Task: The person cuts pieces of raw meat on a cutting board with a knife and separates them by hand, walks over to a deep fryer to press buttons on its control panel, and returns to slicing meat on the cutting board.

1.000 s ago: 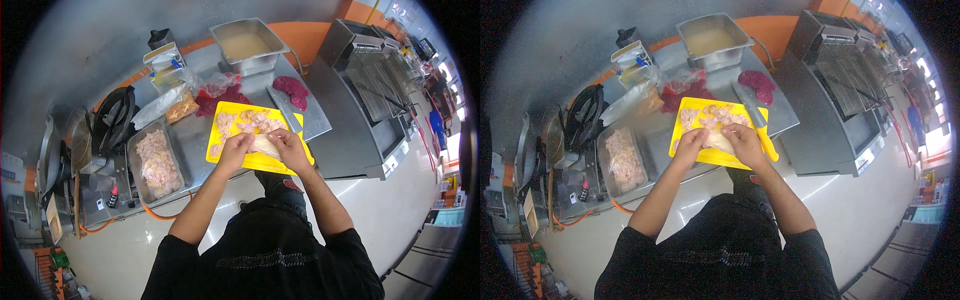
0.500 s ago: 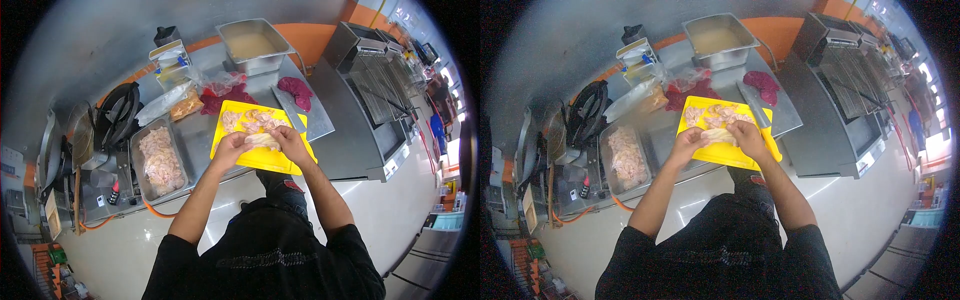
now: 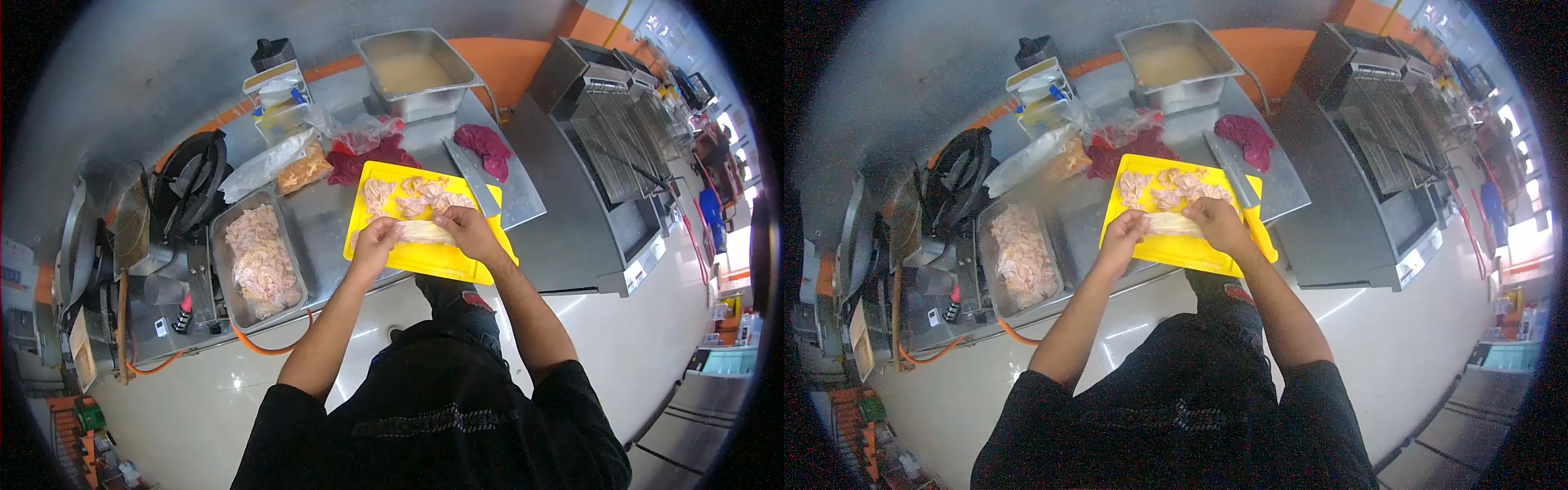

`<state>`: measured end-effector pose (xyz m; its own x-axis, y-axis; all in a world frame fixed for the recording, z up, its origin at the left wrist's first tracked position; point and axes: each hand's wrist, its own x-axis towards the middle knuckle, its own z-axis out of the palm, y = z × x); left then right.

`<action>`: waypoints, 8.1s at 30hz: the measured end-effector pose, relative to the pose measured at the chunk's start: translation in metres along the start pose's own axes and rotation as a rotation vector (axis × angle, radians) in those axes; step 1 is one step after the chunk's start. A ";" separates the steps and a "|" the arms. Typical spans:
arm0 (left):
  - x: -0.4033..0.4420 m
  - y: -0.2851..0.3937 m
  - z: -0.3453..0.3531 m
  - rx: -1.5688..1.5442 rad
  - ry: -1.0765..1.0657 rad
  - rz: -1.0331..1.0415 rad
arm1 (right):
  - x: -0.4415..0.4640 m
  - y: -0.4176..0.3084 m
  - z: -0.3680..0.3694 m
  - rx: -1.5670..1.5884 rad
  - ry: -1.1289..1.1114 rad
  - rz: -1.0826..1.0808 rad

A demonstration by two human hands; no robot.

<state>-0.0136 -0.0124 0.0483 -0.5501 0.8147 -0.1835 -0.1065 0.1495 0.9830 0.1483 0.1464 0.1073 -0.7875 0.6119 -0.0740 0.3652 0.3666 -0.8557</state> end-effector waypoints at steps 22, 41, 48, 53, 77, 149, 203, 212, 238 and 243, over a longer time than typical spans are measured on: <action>-0.031 0.021 0.005 -0.701 0.096 -0.241 | -0.045 -0.034 0.038 0.078 0.265 -0.479; -0.040 0.026 0.005 -0.241 0.010 0.008 | -0.032 -0.015 0.012 0.678 0.025 0.158; -0.010 -0.052 0.008 -0.092 0.100 -0.114 | 0.015 0.020 0.025 0.183 0.121 -0.073; -0.011 -0.047 -0.003 0.252 0.158 -0.083 | -0.019 0.006 0.002 -0.111 0.220 -0.177; 0.027 0.013 0.023 1.138 -0.221 0.382 | -0.124 0.090 -0.053 -0.299 0.307 0.323; -0.014 -0.009 0.026 1.033 0.158 0.358 | -0.222 0.011 -0.012 -0.307 -0.145 0.401; 0.017 -0.019 0.033 0.982 0.056 0.166 | -0.219 0.014 -0.011 -0.244 -0.133 0.408; 0.016 -0.012 0.049 1.055 0.091 0.202 | -0.222 0.012 -0.012 -0.276 -0.129 0.418; 0.042 -0.014 0.058 0.164 -0.053 0.015 | -0.234 0.014 -0.025 -0.179 0.042 0.444; 0.024 -0.024 0.049 -0.006 0.087 -0.180 | -0.227 0.008 -0.020 -0.169 -0.011 0.455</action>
<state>0.0165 0.0304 0.0202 -0.5915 0.7233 -0.3564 -0.2146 0.2849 0.9342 0.3396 0.0247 0.1278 -0.5340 0.7292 -0.4278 0.7485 0.1725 -0.6403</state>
